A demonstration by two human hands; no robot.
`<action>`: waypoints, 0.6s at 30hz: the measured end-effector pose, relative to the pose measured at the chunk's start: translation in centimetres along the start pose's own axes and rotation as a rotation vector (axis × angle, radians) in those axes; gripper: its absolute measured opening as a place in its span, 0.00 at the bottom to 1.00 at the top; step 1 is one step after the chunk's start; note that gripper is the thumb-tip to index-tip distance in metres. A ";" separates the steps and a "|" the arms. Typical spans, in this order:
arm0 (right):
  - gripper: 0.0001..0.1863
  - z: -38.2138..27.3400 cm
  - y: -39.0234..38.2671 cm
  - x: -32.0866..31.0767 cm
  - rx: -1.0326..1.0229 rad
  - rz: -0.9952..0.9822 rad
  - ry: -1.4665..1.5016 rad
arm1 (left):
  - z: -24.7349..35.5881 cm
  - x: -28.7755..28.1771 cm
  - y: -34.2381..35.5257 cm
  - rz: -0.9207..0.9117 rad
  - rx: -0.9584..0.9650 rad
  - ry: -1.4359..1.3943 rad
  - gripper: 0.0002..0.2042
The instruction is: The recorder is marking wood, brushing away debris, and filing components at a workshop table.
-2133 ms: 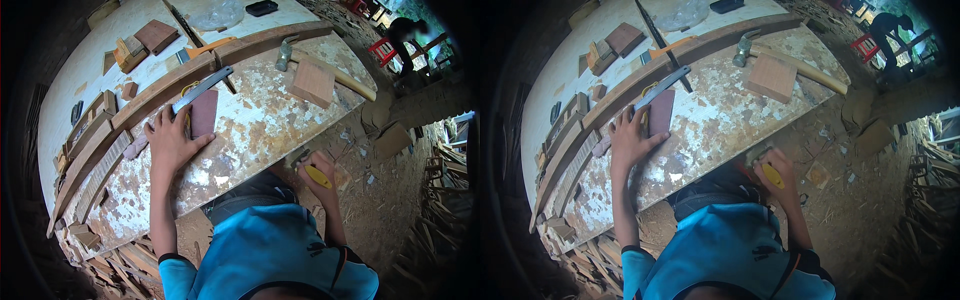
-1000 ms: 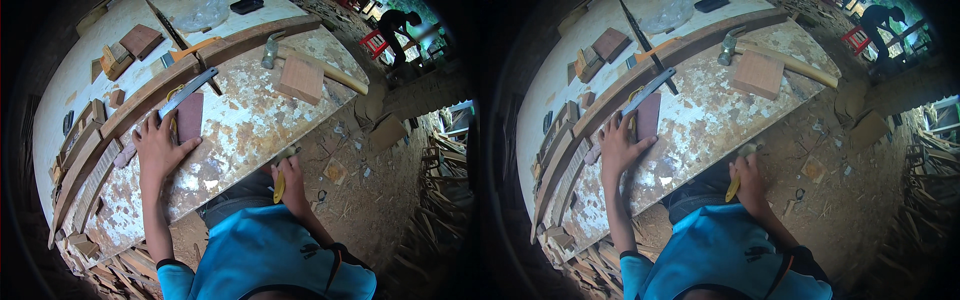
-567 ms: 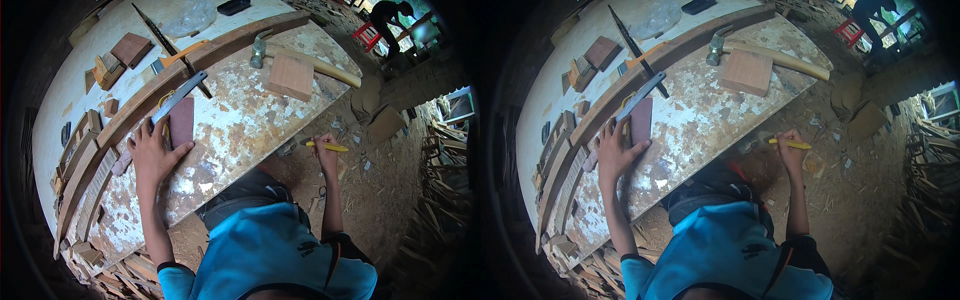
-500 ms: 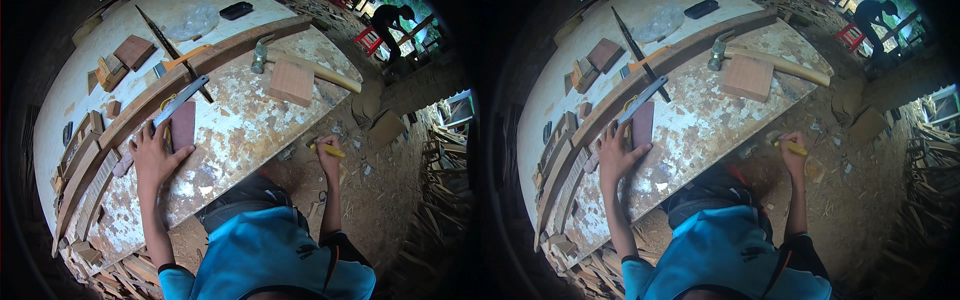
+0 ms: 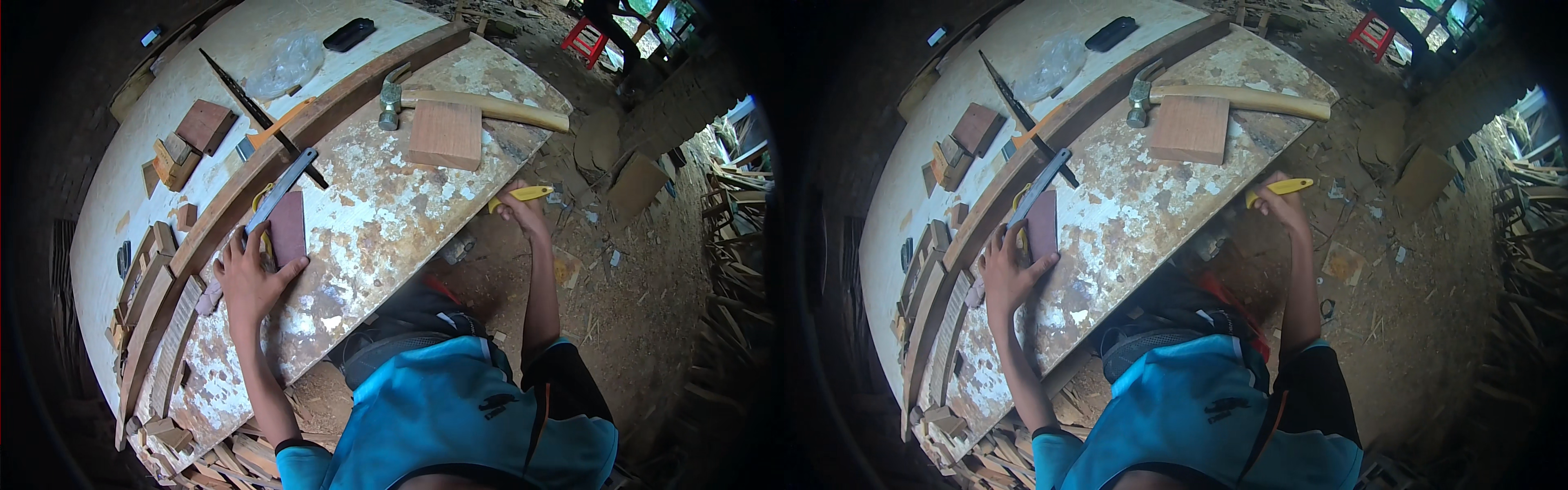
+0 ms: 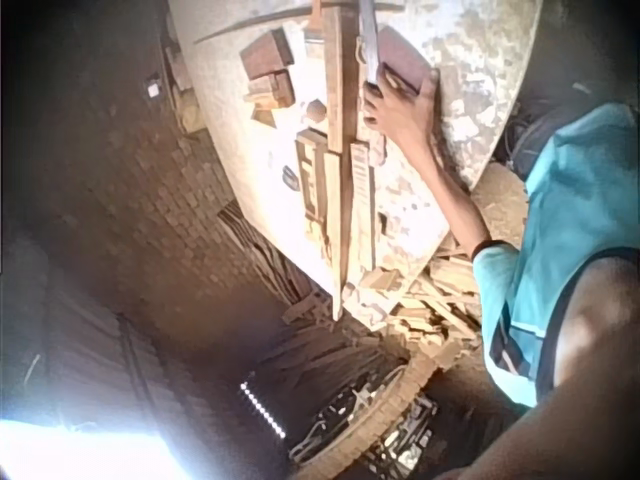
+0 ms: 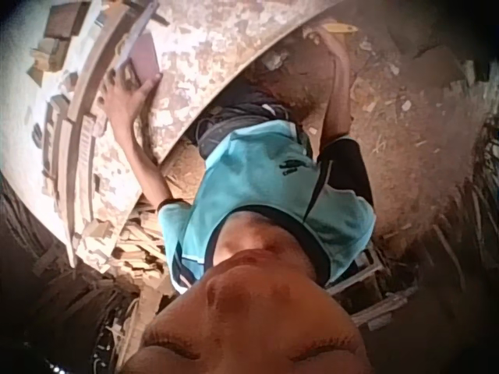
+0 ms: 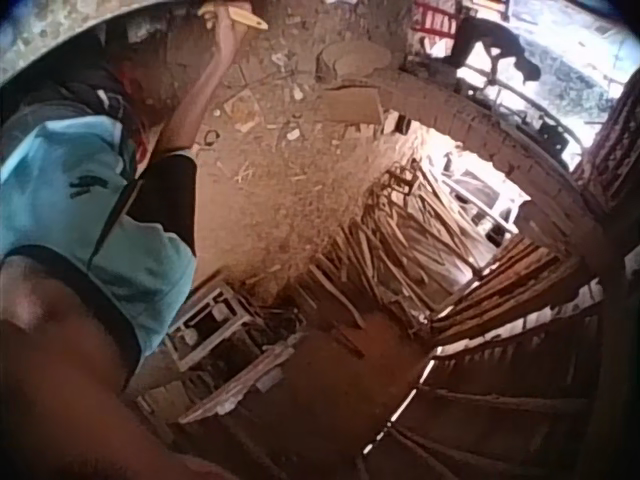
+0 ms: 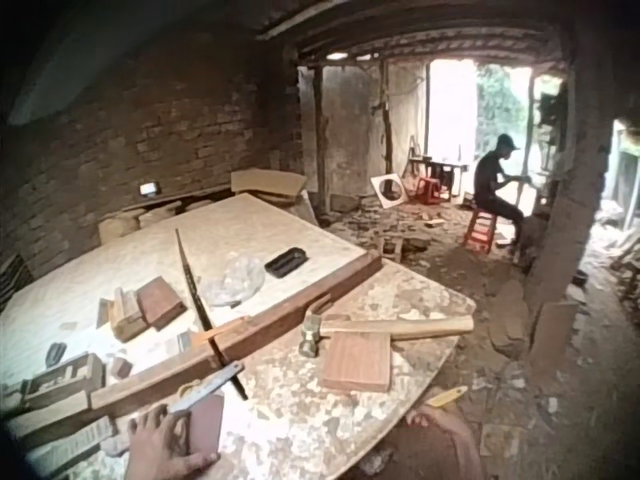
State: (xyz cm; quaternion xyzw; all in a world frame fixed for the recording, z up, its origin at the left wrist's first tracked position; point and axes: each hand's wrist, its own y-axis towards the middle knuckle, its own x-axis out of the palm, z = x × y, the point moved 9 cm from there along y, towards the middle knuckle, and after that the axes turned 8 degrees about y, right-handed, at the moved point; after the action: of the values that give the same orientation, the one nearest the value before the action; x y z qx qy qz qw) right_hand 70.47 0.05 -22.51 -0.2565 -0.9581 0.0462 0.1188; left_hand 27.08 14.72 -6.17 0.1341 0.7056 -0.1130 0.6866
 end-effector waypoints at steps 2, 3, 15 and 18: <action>0.09 -0.7 -0.1 -0.7 0.027 0.046 0.062 | -0.1 0.1 0.0 0.008 0.002 -0.003 0.42; 0.09 -0.2 -0.8 0.5 0.164 -0.067 0.169 | -0.1 0.2 0.0 0.006 0.004 -0.007 0.42; 0.12 -8.2 -4.5 6.7 -0.267 -0.219 -0.405 | -0.1 0.2 0.0 -0.012 -0.003 -0.008 0.43; 0.15 -12.1 -7.5 10.9 -0.521 -0.277 -0.627 | -0.4 0.3 -0.3 -0.008 -0.009 -0.004 0.43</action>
State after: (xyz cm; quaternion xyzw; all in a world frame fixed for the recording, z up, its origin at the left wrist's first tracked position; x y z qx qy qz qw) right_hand 60.77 -0.63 -7.47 -0.1206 -0.9528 -0.1381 -0.2419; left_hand 26.62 14.54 -6.46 0.1279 0.7052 -0.1129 0.6881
